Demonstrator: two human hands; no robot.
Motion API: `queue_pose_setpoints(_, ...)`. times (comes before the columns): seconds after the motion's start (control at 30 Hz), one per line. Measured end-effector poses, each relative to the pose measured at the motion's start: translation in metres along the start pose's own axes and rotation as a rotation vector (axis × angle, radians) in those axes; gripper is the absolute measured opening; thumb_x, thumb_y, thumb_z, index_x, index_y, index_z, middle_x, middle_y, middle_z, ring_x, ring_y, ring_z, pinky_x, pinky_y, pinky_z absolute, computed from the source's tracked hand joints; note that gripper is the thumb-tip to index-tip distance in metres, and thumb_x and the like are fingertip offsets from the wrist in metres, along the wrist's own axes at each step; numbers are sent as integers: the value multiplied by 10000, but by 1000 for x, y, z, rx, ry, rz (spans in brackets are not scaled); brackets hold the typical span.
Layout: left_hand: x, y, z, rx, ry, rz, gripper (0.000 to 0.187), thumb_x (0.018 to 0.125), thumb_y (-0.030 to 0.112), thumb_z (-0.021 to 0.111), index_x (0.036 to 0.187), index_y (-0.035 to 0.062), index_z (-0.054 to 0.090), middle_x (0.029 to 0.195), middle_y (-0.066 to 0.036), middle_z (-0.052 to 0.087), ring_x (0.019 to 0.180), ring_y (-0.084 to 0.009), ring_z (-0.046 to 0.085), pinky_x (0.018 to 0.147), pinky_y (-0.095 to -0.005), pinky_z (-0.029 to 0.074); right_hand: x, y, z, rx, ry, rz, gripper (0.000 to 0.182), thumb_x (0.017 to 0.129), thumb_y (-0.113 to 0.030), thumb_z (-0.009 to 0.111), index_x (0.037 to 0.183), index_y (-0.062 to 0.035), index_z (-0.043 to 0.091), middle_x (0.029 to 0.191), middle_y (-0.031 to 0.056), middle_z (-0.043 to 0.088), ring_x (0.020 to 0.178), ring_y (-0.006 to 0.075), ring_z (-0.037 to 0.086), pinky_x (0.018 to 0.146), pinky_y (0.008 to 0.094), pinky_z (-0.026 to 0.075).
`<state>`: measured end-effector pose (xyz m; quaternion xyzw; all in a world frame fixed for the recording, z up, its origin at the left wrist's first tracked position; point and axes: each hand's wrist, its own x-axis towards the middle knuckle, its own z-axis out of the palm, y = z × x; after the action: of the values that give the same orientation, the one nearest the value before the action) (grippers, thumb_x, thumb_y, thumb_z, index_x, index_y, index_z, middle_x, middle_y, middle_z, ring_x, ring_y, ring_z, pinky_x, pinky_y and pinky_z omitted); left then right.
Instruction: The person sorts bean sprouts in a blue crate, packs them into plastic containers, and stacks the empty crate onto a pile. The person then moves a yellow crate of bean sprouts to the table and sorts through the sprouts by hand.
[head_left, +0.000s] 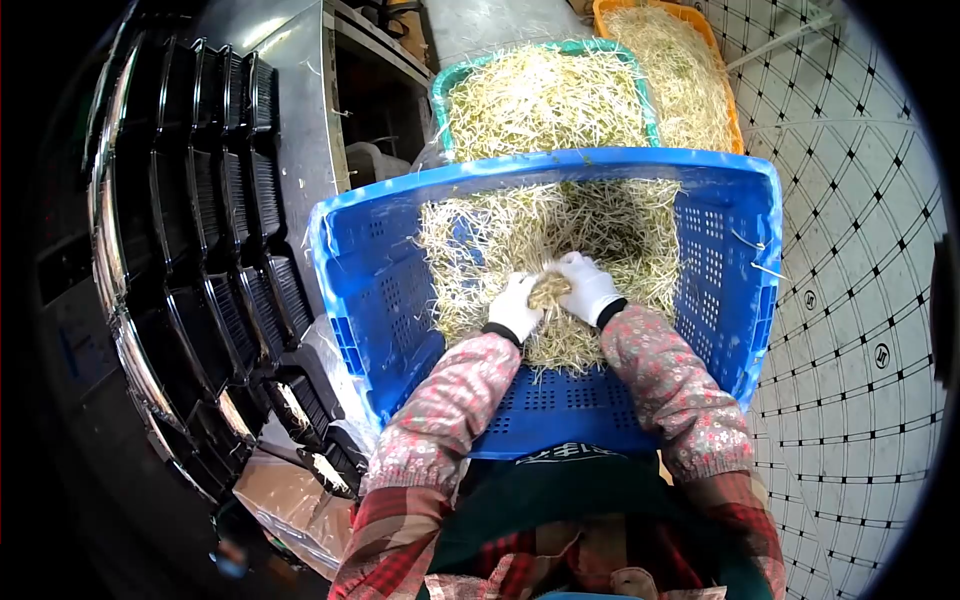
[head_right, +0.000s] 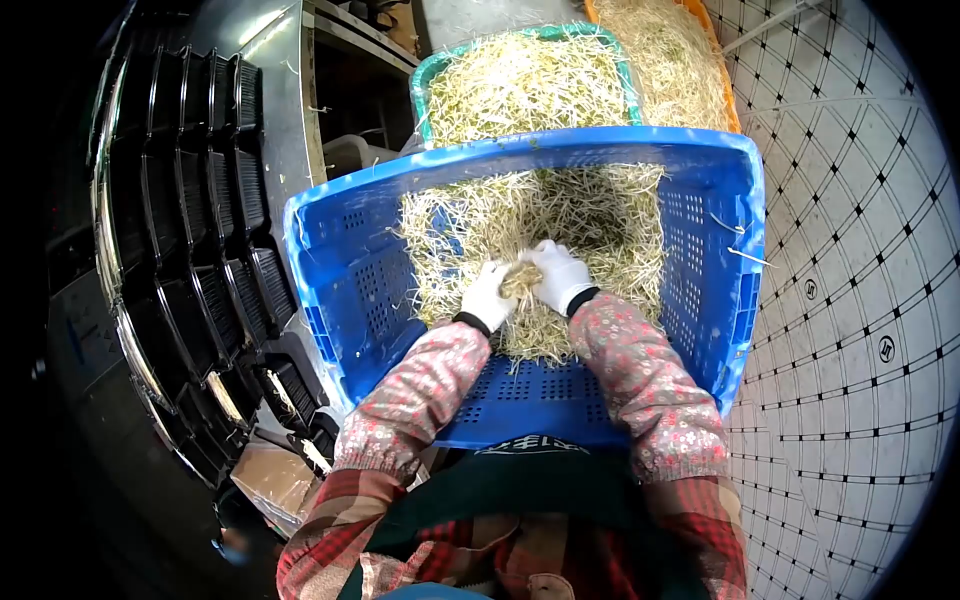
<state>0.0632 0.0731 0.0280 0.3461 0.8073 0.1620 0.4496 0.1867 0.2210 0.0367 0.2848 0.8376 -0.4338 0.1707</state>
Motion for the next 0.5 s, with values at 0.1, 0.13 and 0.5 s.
queue_pose_setpoints(0.1, -30, 22, -44, -144, 247, 378, 453, 738, 108, 713, 1184, 118, 631, 1219, -128, 574, 1086, -324, 602, 924, -387, 501, -24, -16, -39, 349, 116, -155, 369, 760, -94, 739, 1117, -178, 696, 1071, 55, 611, 1027, 242, 619, 879, 338, 508)
queue_pose_setpoints(0.13, -40, 39, -66, -201, 284, 462, 430, 750, 91, 696, 1177, 101, 643, 1195, -137, 587, 1087, -322, 598, 946, -384, 488, -32, -23, -55, 502, 139, -241, 371, 752, -52, 739, 1106, -155, 699, 1082, 54, 615, 1037, 229, 618, 904, 333, 505)
queue_pose_setpoints(0.5, -23, -31, -21, -443, 139, 74, 668, 832, 105, 742, 1427, 30, 449, 1438, -166, 487, 1339, -253, 433, 1121, -356, 331, -34, 15, -44, 445, 16, 43, 730, 780, -186, 776, 1432, -104, 458, 1440, 162, 450, 1372, 304, 380, 1152, 427, 333)
